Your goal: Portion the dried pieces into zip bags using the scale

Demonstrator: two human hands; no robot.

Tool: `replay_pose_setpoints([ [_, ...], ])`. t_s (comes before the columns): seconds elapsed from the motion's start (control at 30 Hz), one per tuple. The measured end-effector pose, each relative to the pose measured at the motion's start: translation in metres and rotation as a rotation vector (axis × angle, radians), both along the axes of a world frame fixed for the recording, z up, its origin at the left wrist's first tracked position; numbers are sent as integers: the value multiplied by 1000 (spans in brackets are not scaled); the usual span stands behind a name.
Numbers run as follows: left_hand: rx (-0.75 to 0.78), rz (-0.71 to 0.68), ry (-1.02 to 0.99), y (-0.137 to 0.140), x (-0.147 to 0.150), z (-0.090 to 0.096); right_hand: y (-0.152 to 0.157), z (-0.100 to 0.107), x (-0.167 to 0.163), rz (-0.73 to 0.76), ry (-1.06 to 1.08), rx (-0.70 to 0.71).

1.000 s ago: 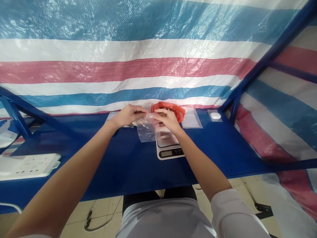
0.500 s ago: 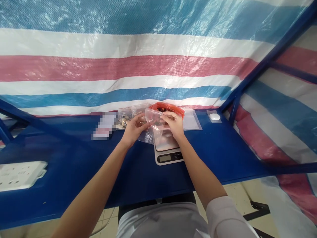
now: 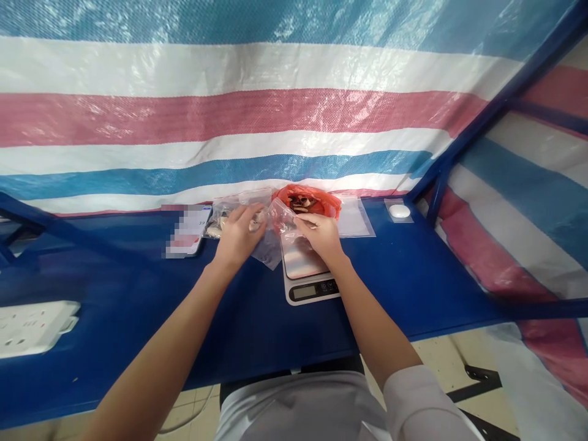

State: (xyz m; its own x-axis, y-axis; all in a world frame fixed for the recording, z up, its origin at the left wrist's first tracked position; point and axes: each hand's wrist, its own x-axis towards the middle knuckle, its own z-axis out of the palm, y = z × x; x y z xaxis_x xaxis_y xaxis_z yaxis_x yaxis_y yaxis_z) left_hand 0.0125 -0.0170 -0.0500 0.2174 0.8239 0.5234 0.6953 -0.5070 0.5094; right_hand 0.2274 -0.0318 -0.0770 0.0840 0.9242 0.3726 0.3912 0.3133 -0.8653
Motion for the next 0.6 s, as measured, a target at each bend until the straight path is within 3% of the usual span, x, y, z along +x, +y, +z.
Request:
replay_pose_setpoints([
  [0.1, 93, -79, 110, -8, 13, 2, -3, -1, 0, -37, -105, 52],
  [0.2, 51, -180, 78, -12, 26, 2, -6, -3, -1, -49, -168, 107],
  [0.43, -338, -40, -424, -10, 46, -8, -9, -8, -2, -94, -432, 222],
  [0.6, -440, -24, -677, -9, 51, -21, -11, -8, -3, -74, -585, 268],
])
